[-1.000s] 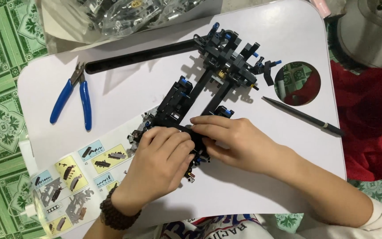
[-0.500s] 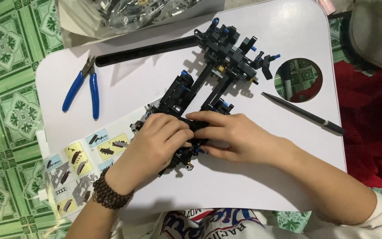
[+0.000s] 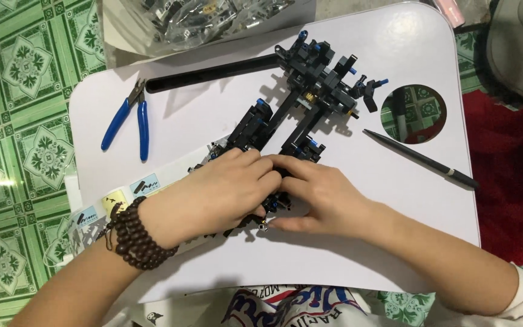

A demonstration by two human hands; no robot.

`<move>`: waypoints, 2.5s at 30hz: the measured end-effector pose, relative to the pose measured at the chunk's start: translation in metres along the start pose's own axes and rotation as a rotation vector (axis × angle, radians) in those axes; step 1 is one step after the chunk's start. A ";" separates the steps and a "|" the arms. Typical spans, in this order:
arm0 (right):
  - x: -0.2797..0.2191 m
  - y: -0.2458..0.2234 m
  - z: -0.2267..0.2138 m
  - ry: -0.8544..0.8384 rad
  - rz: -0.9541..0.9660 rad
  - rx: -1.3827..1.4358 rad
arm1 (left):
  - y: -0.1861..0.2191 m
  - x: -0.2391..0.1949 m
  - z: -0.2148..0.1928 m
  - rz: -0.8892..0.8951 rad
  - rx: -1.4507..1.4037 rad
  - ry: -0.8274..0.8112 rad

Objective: The person assembles a black mechanical model using small plastic parts and a blue-handled tool. They follow an instruction booklet, repeatedly pick up and place parts, and use the tool to press or adjust components on the partially built structure.

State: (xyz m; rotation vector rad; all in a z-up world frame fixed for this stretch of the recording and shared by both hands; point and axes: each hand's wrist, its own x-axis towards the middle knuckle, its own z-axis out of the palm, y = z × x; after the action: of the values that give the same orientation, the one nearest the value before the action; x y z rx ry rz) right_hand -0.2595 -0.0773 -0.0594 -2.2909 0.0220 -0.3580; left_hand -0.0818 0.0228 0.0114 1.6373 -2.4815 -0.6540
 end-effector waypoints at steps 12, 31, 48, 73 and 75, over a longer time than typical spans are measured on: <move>-0.001 0.001 0.016 0.127 -0.017 -0.019 | -0.005 -0.003 0.000 0.032 -0.097 -0.033; 0.002 -0.031 0.004 0.102 -0.031 -0.234 | 0.031 -0.067 0.059 -0.202 0.062 0.606; 0.017 -0.046 0.009 0.154 -0.043 -0.486 | 0.028 -0.058 0.103 -0.252 0.414 0.672; 0.026 -0.024 0.014 0.097 -0.337 -0.367 | 0.019 -0.056 0.101 -0.087 0.537 0.820; 0.027 -0.025 0.014 0.099 -0.331 -0.353 | 0.019 -0.055 0.101 -0.082 0.520 0.836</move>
State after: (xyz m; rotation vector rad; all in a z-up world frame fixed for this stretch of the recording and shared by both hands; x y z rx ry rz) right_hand -0.2327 -0.0536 -0.0437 -2.6256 -0.2667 -0.6837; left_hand -0.1066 0.1087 -0.0641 1.6619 -2.0109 0.6273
